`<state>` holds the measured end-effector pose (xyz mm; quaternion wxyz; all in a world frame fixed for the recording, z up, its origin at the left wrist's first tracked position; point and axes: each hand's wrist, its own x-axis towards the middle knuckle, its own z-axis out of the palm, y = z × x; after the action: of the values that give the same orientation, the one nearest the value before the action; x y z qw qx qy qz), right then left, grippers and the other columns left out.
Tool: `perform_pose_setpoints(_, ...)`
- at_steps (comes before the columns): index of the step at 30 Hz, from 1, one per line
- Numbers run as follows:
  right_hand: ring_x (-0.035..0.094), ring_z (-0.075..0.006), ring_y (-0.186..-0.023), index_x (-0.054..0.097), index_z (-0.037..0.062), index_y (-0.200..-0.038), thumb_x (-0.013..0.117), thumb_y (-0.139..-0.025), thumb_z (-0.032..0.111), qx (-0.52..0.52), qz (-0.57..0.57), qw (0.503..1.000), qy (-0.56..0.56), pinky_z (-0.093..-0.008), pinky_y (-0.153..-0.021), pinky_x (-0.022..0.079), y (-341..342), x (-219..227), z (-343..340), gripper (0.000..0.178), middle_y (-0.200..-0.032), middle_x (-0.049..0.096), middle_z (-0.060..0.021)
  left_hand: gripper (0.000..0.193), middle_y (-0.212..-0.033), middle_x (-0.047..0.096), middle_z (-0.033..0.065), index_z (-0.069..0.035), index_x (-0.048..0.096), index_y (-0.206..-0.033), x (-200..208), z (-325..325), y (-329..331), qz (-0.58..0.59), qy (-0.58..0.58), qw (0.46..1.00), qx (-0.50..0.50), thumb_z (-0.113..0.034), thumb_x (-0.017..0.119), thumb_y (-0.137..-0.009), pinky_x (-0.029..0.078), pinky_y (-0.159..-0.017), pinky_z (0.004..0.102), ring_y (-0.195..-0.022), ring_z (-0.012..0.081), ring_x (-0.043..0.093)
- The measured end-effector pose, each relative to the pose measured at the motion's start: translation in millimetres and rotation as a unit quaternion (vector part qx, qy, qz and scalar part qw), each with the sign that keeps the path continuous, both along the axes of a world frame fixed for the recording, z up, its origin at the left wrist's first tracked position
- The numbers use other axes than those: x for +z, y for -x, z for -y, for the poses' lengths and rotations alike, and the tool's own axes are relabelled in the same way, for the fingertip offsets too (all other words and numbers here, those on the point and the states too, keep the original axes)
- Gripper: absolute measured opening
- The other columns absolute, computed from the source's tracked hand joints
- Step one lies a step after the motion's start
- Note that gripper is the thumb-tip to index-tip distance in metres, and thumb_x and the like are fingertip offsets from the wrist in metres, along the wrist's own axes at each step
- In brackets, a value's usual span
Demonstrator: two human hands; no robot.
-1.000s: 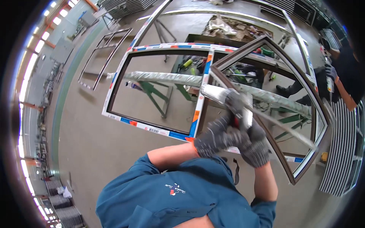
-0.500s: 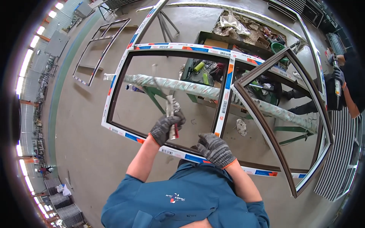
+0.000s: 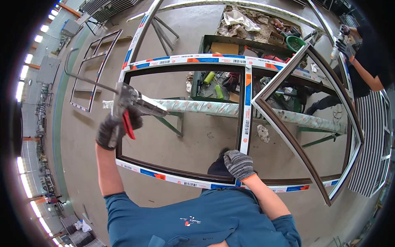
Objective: Assembling a metal window frame by applying sealant and using a mallet to fit components.
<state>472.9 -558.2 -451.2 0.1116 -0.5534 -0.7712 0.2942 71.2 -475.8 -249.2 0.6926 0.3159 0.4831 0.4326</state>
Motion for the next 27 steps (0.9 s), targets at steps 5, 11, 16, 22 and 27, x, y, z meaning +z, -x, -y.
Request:
perform_pose_setpoints(5,0.065,-0.0284,-0.069,0.068,0.0105,-0.085,0.065,-0.082,0.022,0.034,0.047,0.994,-0.094,-0.0403,-0.060,0.052,8,-12,1,0.012,-0.078,0.066,-0.0099,0.060,-0.111,0.065,0.0183,0.007,0.052,-0.126,10,-41,50,0.011,0.013,1.000,-0.014,-0.027,0.070,-0.081,0.054,-0.089,0.0487,-0.097,0.0322,0.066)
perform_pose_setpoints(11,0.063,-0.0284,-0.063,0.065,0.0104,-0.082,0.069,-0.076,0.015,0.027,-0.010,0.982,-0.188,-0.0396,-0.056,0.051,6,-14,3,0.008,-0.072,0.064,-0.0091,0.056,-0.111,0.065,0.0163,0.005,0.049,-0.131,8,-77,76,-0.009,-0.015,0.999,-0.038,-0.022,0.065,-0.084,0.052,-0.092,0.0493,-0.096,0.0294,0.066)
perform_pose_setpoints(16,0.063,-0.0286,-0.062,0.065,0.0107,-0.082,0.069,-0.076,0.015,0.012,-0.039,0.975,-0.219,-0.0401,-0.054,0.050,2,-20,2,0.009,-0.071,0.063,-0.0093,0.039,-0.099,0.067,0.0090,0.001,0.061,-0.115,-25,-115,68,-0.219,0.027,0.970,-0.102,-0.011,0.068,-0.078,0.054,-0.086,0.0368,-0.094,0.0230,0.066)
perform_pose_setpoints(22,0.063,-0.0283,-0.063,0.064,0.0114,-0.080,0.069,-0.076,0.018,0.025,-0.010,0.983,-0.182,-0.0401,-0.054,0.051,2,-18,2,0.009,-0.071,0.063,-0.0088,0.030,-0.098,0.067,0.0232,-0.005,0.067,-0.104,-152,-175,81,-0.694,-0.114,0.608,-0.367,-0.012,0.065,-0.075,0.051,-0.082,0.0413,-0.091,0.0364,0.065)
perform_pose_setpoints(27,0.063,-0.0277,-0.063,0.064,0.0119,-0.080,0.068,-0.077,0.020,0.023,0.002,0.985,-0.174,-0.0394,-0.054,0.051,3,-23,4,0.009,-0.071,0.063,-0.0081,0.037,-0.101,0.068,0.0201,-0.013,0.068,-0.112,-235,-216,55,-0.713,-0.057,0.531,-0.454,-0.013,0.064,-0.075,0.051,-0.084,0.0441,-0.097,0.0392,0.065)
